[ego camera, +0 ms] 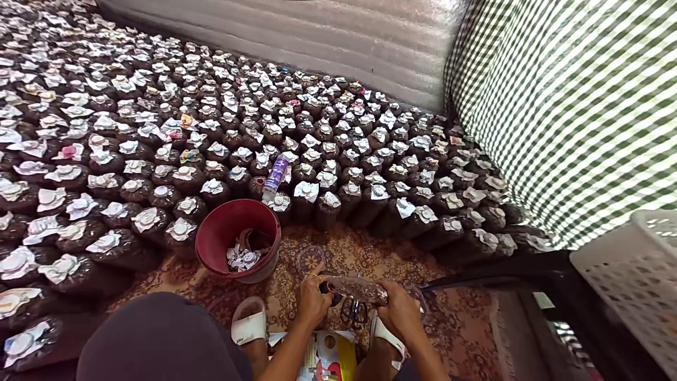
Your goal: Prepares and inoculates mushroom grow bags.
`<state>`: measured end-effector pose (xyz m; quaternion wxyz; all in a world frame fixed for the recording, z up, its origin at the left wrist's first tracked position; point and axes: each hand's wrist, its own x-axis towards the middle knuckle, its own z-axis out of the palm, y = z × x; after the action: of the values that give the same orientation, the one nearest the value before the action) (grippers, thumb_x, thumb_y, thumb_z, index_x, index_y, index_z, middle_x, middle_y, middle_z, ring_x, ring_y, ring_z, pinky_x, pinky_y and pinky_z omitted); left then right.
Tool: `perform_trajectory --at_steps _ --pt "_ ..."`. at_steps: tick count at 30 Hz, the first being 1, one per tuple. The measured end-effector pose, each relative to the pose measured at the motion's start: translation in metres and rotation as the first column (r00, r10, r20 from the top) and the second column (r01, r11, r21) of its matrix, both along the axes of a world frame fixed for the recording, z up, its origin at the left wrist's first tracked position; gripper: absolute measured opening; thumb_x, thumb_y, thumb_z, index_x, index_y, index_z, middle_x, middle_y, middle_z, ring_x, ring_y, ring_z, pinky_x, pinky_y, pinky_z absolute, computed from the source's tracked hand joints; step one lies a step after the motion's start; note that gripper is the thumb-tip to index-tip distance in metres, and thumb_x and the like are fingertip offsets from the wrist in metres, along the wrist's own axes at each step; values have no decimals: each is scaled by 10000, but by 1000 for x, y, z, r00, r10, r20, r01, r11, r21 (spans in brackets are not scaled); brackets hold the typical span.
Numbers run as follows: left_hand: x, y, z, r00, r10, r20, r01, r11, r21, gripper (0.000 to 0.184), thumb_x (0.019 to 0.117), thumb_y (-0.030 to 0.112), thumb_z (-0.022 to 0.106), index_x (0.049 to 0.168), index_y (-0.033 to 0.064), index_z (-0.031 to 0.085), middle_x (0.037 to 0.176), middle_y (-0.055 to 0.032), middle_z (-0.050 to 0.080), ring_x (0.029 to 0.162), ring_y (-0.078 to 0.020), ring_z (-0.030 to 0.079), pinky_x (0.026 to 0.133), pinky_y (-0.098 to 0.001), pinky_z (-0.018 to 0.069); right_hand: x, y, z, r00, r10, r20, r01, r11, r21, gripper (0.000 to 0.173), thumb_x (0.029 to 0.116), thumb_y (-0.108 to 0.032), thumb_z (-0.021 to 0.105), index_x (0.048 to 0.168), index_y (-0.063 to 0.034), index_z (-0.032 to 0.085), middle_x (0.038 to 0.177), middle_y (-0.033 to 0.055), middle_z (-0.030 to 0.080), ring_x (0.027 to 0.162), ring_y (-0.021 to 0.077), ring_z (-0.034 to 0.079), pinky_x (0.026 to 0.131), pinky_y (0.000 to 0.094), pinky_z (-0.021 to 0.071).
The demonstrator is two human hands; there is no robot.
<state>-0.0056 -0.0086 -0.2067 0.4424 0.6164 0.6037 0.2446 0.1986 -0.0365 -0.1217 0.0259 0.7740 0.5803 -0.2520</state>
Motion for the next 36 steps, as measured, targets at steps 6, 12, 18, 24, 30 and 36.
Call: perform_trajectory --at_steps 6,12,18,24,30,36 --pt "0 0 3 1000 -2 -17 2 1000 -4 352 824 129 745 1175 109 765 1553 -14 510 1332 -170 572 1103 -373 458 -9 0 9 996 32 81 -34 999 30 558 800 -126 736 1345 -209 656 1300 121 652 1242 349 590 1020 636 411" --pt "3 0 1 999 29 -12 -29 999 22 321 806 80 723 1125 82 753 1528 -44 535 1323 -176 577 1090 -360 468 -11 0 9 994 42 101 -45 998 34 567 798 -114 737 1348 -222 655 1300 105 652 1245 348 584 1010 629 415" --pt "4 0 -1 999 36 -22 -35 999 20 321 796 74 719 1116 89 742 1541 -22 521 1294 -153 595 1056 -348 490 -12 -1 9 994 40 101 -46 998 53 551 798 -108 733 1332 -226 667 1275 103 663 1231 342 593 1009 635 411" --pt "5 -1 -1 999 41 -24 -41 999 16 334 787 60 714 1118 93 745 1554 -14 507 1299 -150 591 1058 -349 489 -9 -1 7 997 20 70 -22 999 38 545 805 -123 746 1334 -224 665 1302 102 654 1250 336 585 1008 632 415" --pt "3 -1 -1 999 42 -13 -42 999 7 334 792 62 709 1124 89 742 1557 -27 501 1332 -160 568 1078 -349 476 -5 -3 -2 1000 -8 25 7 999 32 535 813 -131 748 1332 -223 661 1304 104 656 1260 334 583 1022 644 410" --pt "-1 -1 1 1000 9 -14 -9 1000 -20 469 816 77 718 1284 79 687 1599 -81 439 1380 -216 525 1129 -373 435 11 -8 -43 945 -53 -322 105 983 147 454 812 -99 777 1257 -94 689 1229 124 697 1157 279 661 1014 540 512"
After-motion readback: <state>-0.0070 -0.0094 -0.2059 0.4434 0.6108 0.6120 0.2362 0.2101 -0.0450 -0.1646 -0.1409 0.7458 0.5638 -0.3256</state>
